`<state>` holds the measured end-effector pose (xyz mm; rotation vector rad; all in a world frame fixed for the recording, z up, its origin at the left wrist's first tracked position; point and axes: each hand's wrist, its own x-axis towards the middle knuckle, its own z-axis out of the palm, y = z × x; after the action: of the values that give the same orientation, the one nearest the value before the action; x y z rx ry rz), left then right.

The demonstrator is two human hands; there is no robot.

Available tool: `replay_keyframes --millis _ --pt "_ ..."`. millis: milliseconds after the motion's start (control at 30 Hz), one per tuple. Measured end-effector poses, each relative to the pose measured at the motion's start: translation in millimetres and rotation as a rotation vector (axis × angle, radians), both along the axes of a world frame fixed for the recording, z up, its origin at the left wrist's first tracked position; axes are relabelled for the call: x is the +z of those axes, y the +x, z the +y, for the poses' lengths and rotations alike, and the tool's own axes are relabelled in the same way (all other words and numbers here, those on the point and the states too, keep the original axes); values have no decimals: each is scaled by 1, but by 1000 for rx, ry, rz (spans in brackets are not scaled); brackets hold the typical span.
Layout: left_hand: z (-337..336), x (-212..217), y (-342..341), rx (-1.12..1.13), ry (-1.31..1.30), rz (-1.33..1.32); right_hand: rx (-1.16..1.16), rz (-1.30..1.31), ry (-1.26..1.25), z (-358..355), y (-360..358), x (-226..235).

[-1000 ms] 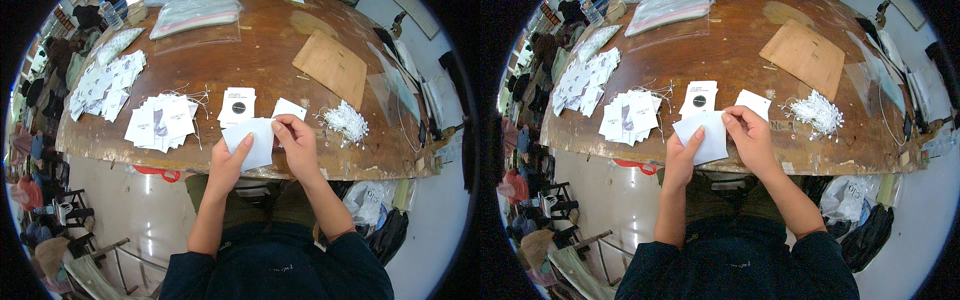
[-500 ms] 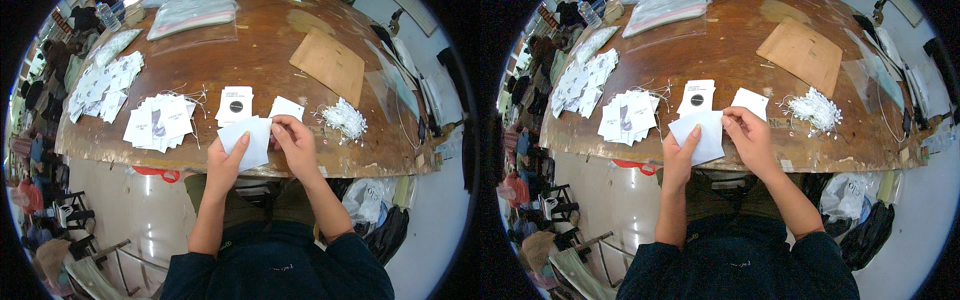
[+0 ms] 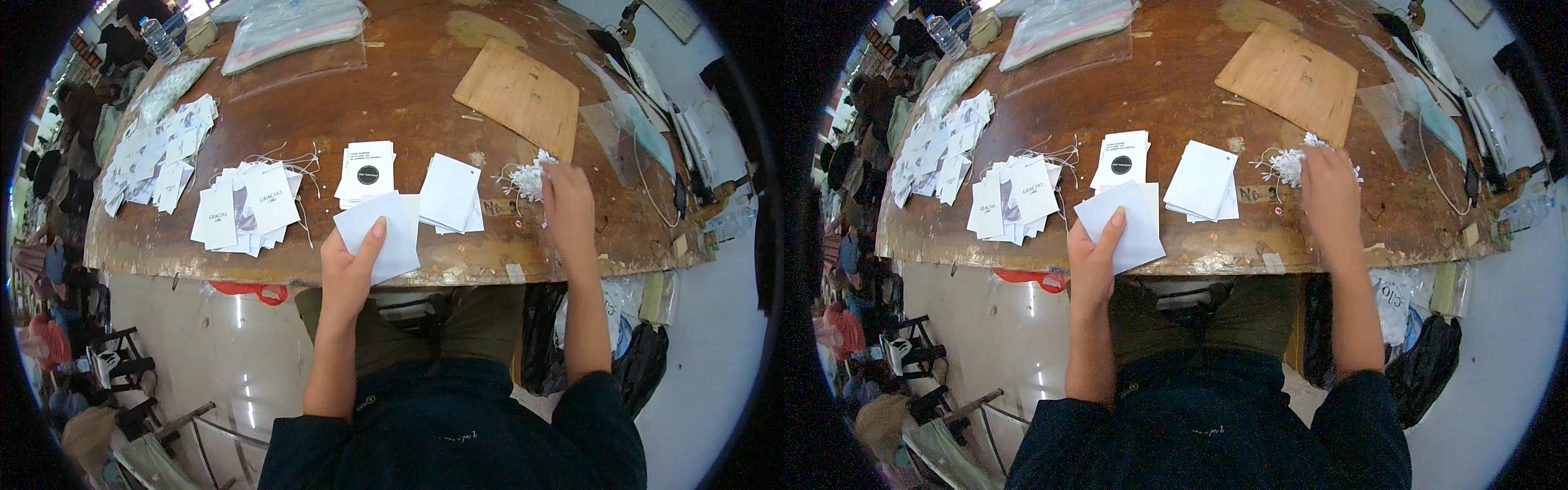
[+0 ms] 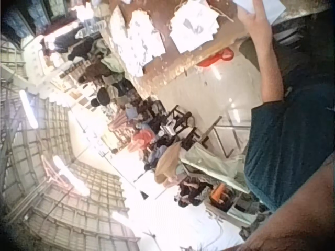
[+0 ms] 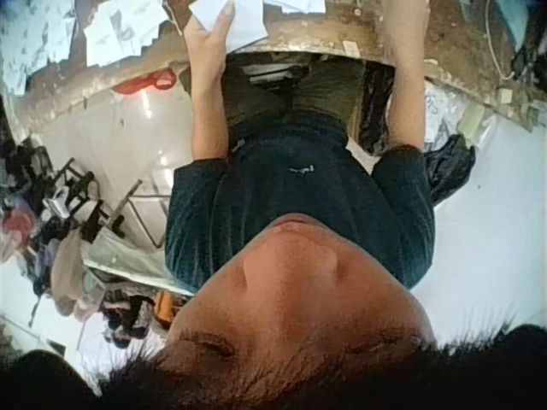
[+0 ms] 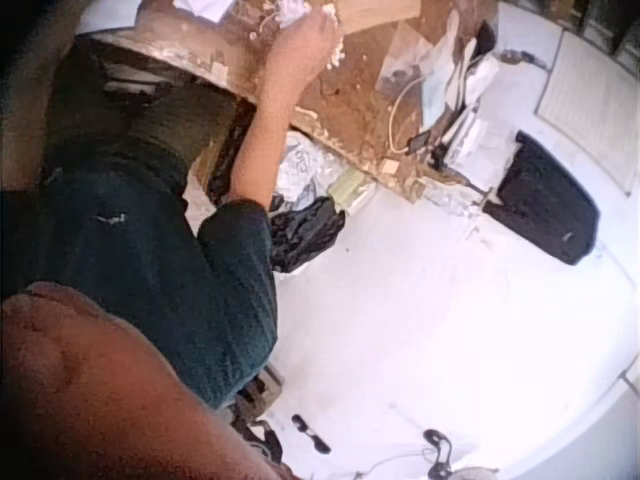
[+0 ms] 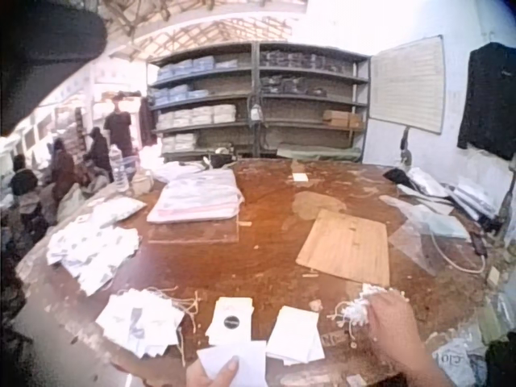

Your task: The person repeatedly picks small white paper tags and white plastic fasteners from a wooden table, inserts the fasteners into the tags, and places the assembled units into a growing stack. The person handles items one at a time and maintains a consistent workflow throughout the clip.

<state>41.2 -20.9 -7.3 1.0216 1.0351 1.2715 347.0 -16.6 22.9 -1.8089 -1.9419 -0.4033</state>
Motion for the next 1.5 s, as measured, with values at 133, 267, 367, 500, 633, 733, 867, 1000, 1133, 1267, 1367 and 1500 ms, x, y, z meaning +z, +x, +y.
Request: replay_keyframes --millis 133,267,367,500,633,733,867,1000,1133,1267,1367,1500 --pt "-1 0 -1 -16 -29 9 -45 37 -171 43 35 3" --pt "-2 -1 0 -5 -31 0 -74 -77 -377 62 47 -12" --pt "-2 -3 0 3 -19 -12 -29 -86 -323 65 48 -13" --pt "-1 -5 -3 7 -32 -1 25 322 -83 55 60 11" --pt "1 -5 -3 0 -33 -28 34 737 162 41 67 36" --pt "-1 -4 -2 -3 -58 -52 58 704 206 42 65 50" --pt "-2 -1 -2 -1 -55 -53 186 770 400 38 53 57" --pt "-2 1 -2 -13 -20 -44 327 1003 535 44 31 63" --pt "-5 7 -2 -39 -30 -35 253 1205 469 62 1 74" --pt "-9 12 -2 -113 -27 -158 234 1118 243 39 -43 62" --pt "-10 8 6 -200 -68 -377 502 1173 -246 17 -90 31" --pt "-15 0 8 -226 -272 -470 723 820 -242 12 -133 15"
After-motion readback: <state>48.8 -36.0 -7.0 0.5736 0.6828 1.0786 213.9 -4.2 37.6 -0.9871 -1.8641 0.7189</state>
